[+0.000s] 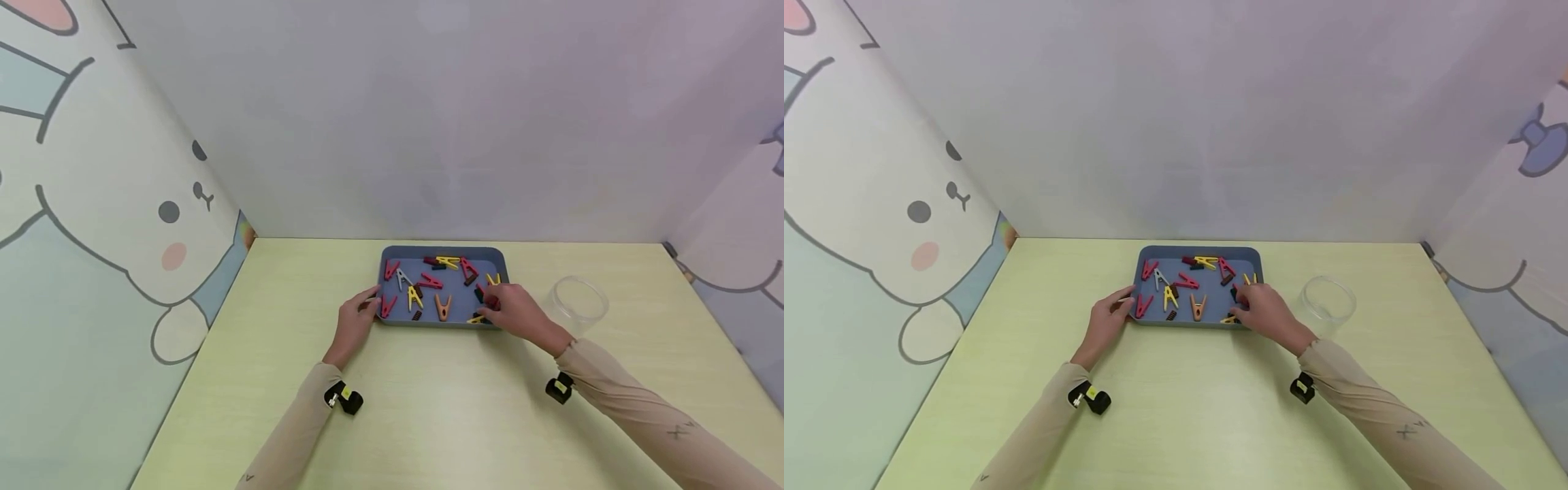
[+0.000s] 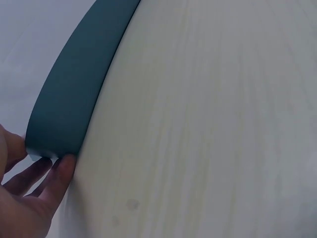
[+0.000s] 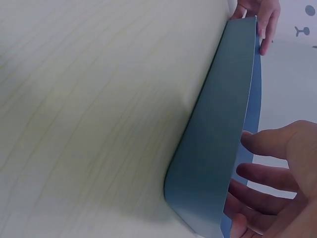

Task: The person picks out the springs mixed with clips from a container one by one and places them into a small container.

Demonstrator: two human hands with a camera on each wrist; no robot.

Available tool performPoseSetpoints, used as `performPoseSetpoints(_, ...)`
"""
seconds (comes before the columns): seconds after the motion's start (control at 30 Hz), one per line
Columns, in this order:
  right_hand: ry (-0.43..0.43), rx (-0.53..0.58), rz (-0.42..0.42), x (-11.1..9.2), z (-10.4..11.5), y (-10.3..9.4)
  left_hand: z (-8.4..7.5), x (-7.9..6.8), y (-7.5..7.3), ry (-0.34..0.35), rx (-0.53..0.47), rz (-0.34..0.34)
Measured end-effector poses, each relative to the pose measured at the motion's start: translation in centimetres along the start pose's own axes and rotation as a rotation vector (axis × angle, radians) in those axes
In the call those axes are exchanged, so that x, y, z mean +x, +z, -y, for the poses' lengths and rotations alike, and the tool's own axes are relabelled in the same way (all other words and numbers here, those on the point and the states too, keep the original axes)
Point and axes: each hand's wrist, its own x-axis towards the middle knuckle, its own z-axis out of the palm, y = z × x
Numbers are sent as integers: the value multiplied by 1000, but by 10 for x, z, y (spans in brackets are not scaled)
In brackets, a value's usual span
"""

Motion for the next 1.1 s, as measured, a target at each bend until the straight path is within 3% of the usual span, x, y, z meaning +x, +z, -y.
performPoseSetpoints(0.27,22,-58,62,9,0,5,-3,0,2,5,-24,-2)
performPoseSetpoints(0.37,39,-83,88,12,1,6,-20,-4,-2,1,-45,17)
performPoseSetpoints(0.5,47,-104,105,15,1,9,-22,-5,-2,-20,-40,23)
performPoseSetpoints(0.6,46,-114,113,17,1,12,-6,-1,1,-35,-7,3)
performPoseSetpoints(1.1,37,-139,179,24,4,15,-6,-2,0,-14,-1,15)
